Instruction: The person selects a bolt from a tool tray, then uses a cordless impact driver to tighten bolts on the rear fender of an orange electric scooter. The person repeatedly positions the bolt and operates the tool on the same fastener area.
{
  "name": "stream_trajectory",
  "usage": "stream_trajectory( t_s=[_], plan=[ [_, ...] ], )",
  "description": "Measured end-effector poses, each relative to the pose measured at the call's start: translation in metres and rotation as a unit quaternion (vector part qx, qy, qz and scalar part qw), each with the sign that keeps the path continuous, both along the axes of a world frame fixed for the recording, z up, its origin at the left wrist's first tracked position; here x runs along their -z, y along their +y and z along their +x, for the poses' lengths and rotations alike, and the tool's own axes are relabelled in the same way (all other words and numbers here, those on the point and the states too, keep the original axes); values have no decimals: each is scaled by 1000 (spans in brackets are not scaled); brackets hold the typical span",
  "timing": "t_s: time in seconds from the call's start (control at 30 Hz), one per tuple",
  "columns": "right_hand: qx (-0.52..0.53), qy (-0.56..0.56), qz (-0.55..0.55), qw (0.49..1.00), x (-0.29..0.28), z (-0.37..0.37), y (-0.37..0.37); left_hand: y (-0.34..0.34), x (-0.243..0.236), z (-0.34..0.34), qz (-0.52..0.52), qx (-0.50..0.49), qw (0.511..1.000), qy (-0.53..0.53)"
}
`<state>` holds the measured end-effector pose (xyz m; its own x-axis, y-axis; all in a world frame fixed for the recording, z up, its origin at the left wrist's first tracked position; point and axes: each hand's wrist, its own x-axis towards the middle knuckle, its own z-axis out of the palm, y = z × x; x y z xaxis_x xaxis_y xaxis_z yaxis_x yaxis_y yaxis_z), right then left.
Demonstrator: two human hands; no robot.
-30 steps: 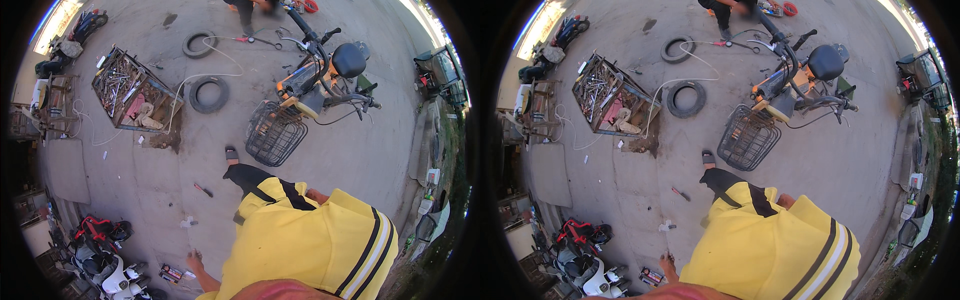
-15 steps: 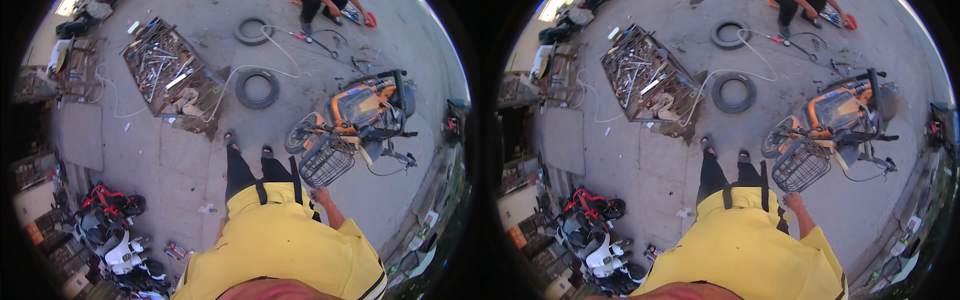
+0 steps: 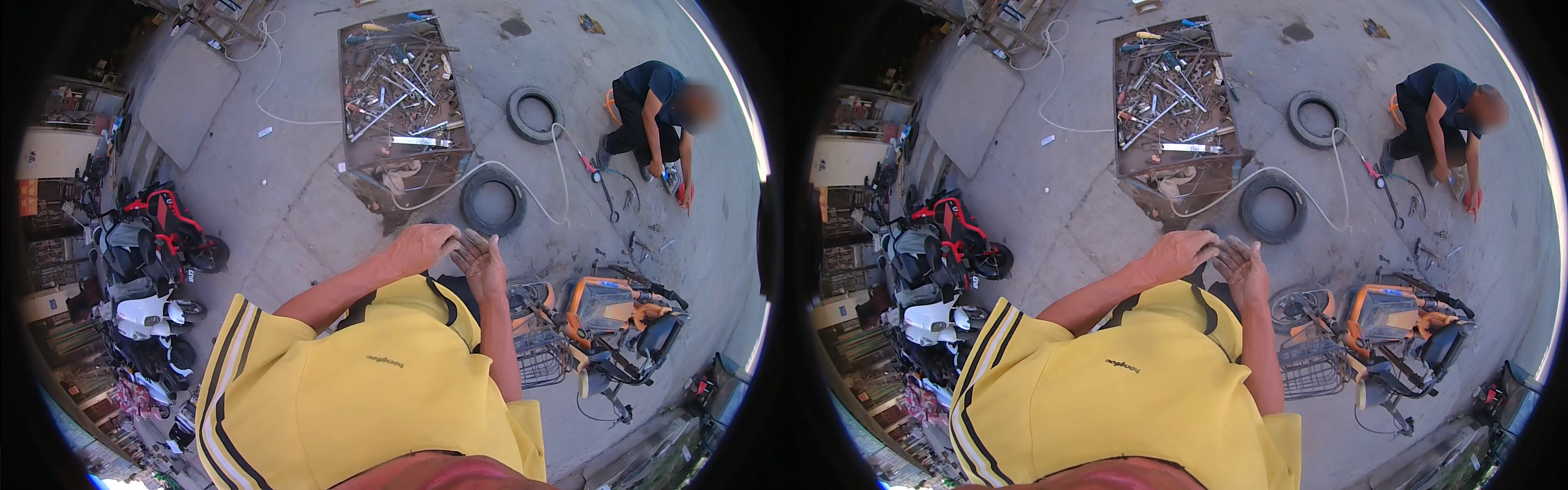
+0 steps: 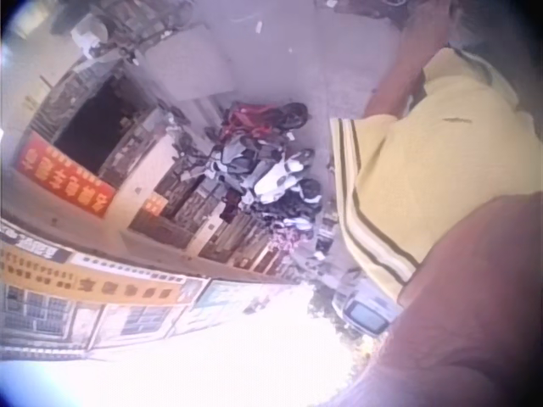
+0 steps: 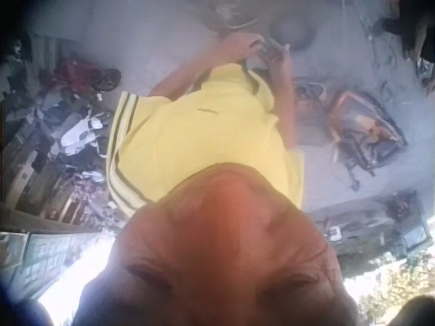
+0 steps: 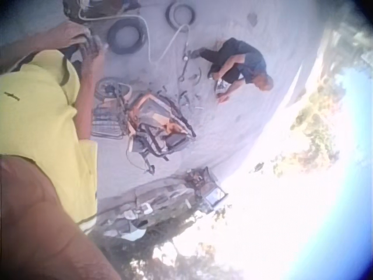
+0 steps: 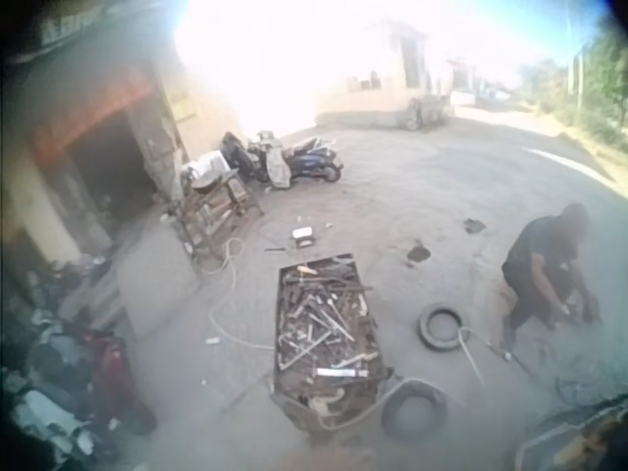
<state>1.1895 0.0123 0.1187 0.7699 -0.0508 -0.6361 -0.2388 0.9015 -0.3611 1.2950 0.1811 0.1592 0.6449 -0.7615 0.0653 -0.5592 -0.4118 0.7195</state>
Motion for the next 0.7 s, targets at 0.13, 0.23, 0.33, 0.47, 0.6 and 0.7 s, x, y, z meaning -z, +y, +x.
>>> stream_trajectory(
  t_s=[0.13,0.23,0.33,0.47,0.6,0.7],
  plan=[
    [58,-44,-3,997,2,37,-6,-33,-36,-2,-58,46,992,-98],
    [39,-77,53,995,23,23,-33,-36,-38,3,-122,19,986,-116],
    [51,-57,63,995,21,5,-51,-27,-24,22,-102,-4,990,-92],
    [168,31,78,982,4,-27,-59,-1,25,61,23,-34,996,-79],
    [231,-64,111,965,-6,-84,-68,15,86,127,152,-38,986,-55],
    [314,-66,78,944,-11,-124,-60,15,132,185,231,-34,971,-43]
  ],
)
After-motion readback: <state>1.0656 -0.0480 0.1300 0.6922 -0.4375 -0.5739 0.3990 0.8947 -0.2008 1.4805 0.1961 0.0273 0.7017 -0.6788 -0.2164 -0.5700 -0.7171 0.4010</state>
